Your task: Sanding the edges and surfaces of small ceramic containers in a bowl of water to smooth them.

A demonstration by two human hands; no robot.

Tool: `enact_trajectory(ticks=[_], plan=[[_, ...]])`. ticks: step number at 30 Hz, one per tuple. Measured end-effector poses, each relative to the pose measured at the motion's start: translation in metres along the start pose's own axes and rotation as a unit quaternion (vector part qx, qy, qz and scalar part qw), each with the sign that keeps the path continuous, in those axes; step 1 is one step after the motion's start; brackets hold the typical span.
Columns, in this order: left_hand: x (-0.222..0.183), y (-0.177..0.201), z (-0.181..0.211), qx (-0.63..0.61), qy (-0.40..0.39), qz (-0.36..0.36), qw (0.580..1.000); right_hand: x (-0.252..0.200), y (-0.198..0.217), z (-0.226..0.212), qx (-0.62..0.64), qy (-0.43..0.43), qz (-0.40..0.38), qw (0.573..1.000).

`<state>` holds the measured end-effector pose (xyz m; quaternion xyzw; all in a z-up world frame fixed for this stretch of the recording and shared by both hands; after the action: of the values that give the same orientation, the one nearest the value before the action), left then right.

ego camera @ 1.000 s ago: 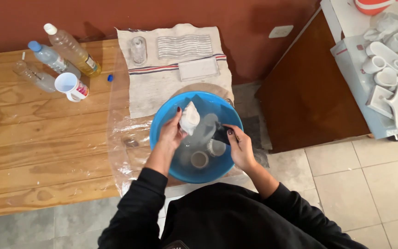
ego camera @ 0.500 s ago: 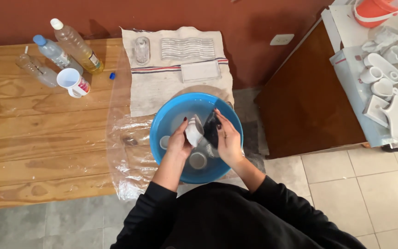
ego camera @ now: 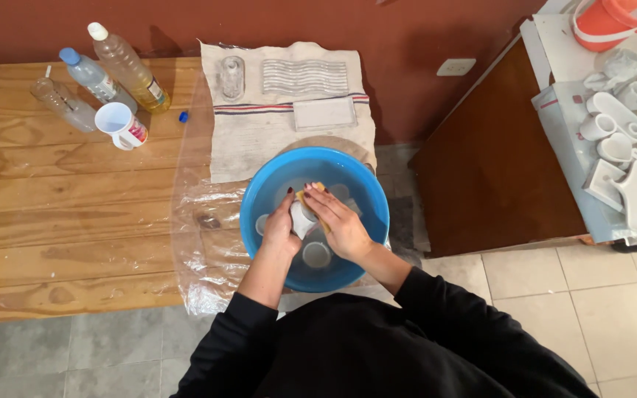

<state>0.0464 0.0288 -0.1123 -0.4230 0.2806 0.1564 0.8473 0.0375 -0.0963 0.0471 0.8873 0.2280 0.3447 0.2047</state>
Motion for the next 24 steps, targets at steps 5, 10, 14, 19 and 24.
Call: enact_trajectory(ticks=[5, 10, 14, 19, 24], plan=[[0.003, 0.012, -0.001, 0.025, -0.010, 0.054, 0.998, -0.003, -0.005, -0.003, -0.008, 0.003, -0.040, 0.999], [0.000, 0.005, 0.000, 0.025, -0.019, 0.017, 0.999, -0.003, -0.004, -0.001, -0.043, -0.012, -0.050, 0.998], [-0.010, 0.005, 0.001, 0.053, 0.018, 0.039, 0.998, -0.005, -0.007, -0.006, -0.038, 0.012, -0.063, 0.997], [0.003, 0.011, -0.002, 0.054, 0.005, 0.015, 0.998, -0.007, -0.007, -0.010, -0.027, 0.021, -0.064, 0.997], [0.021, 0.024, -0.012, 0.043, -0.004, -0.003, 0.999, -0.006, -0.008, -0.019, -0.032, 0.020, -0.070, 0.997]])
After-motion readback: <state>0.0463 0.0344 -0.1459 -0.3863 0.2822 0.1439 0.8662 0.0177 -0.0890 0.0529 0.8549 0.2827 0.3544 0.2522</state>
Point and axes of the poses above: each hand's wrist, its own x-axis towards the middle knuckle, its own y-axis out of the back of the hand, z = x × y, the point moved 7 cm from there along x, towards the middle knuckle, and after that the axes turned 6 degrees about x, right-handed, at the moved point
